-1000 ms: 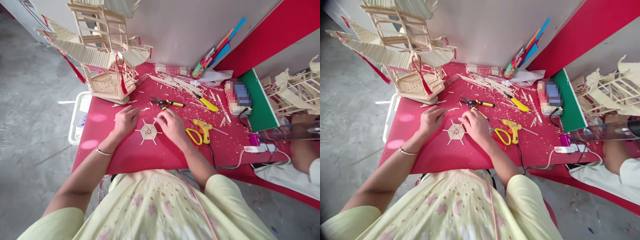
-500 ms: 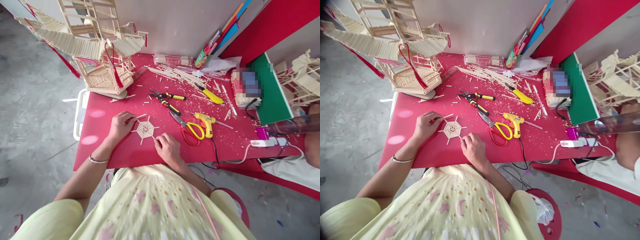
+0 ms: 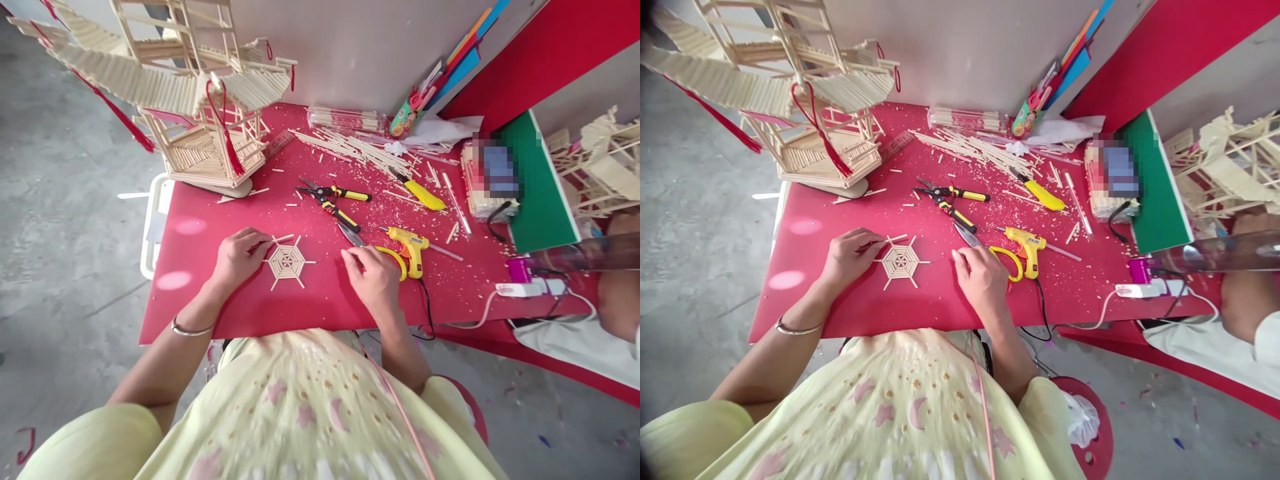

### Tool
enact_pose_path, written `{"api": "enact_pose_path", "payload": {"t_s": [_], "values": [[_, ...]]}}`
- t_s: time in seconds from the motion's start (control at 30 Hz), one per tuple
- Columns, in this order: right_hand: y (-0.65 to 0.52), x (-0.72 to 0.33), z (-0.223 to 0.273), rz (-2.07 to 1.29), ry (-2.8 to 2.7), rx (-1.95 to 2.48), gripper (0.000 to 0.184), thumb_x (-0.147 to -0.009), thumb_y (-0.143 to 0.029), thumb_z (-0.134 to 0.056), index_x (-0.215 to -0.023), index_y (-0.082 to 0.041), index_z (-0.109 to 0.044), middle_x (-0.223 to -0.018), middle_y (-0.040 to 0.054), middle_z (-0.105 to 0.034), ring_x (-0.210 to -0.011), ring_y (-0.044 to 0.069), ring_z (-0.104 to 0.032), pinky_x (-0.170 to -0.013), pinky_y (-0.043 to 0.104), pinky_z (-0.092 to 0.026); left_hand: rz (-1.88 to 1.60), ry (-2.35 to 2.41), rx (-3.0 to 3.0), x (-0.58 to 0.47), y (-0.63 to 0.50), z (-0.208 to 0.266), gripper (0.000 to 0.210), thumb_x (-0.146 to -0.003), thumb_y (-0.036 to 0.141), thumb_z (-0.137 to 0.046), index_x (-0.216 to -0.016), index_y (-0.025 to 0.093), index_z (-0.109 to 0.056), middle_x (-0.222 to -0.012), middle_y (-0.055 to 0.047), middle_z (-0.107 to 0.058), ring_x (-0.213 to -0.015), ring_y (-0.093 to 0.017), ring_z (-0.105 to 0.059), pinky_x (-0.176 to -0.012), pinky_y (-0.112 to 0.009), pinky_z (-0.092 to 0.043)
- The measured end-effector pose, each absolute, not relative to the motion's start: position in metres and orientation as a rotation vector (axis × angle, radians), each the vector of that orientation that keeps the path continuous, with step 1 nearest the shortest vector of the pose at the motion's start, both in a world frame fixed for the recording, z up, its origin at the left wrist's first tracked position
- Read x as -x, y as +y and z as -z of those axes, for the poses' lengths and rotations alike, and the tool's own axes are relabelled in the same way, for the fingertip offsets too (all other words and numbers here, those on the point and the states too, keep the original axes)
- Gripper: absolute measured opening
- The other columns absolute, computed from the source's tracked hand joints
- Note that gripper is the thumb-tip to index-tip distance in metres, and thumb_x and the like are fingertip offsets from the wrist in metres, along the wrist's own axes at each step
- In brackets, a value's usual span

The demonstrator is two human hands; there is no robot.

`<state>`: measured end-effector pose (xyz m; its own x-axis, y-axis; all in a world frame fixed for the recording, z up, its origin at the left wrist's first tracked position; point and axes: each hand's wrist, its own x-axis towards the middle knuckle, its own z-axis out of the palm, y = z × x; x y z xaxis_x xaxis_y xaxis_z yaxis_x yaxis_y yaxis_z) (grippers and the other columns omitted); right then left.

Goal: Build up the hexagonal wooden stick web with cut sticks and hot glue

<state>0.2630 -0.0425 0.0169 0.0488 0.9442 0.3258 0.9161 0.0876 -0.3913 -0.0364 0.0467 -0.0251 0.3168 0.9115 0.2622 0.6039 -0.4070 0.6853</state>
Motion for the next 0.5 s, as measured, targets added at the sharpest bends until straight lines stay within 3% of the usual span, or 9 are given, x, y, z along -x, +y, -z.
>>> {"api": "enact_pose_path", "payload": {"t_s": [0.27,0.5], "values": [[-0.056,-0.276,-0.001,-0.052,-1.878,1.918,0.026,-0.106,-0.040,-0.055,-0.100,-0.024,-0.075,-0.094,0.0050,-0.076,-0.086,0.019,-0.067,-0.072,0.032,-0.042,-0.816,1.385,-2.085,0.038,0.043,0.022,0.023,-0.097,0.032,-0.058,-0.097,0.020,-0.079,-0.093,-0.004,-0.079,-0.078,-0.015,-0.070,-0.072,-0.026,-0.054],[-0.075,-0.250,0.008,-0.240,-1.992,1.724,0.021,-0.105,-0.039,-0.058,-0.103,-0.024,-0.074,-0.096,0.0041,-0.076,-0.090,0.018,-0.069,-0.080,0.030,-0.048,-0.943,1.293,-2.098,0.034,0.046,0.022,0.020,-0.096,0.027,-0.060,-0.096,0.019,-0.077,-0.117,-0.008,-0.076,-0.094,-0.016,-0.073,-0.081,-0.026,-0.057]]}}
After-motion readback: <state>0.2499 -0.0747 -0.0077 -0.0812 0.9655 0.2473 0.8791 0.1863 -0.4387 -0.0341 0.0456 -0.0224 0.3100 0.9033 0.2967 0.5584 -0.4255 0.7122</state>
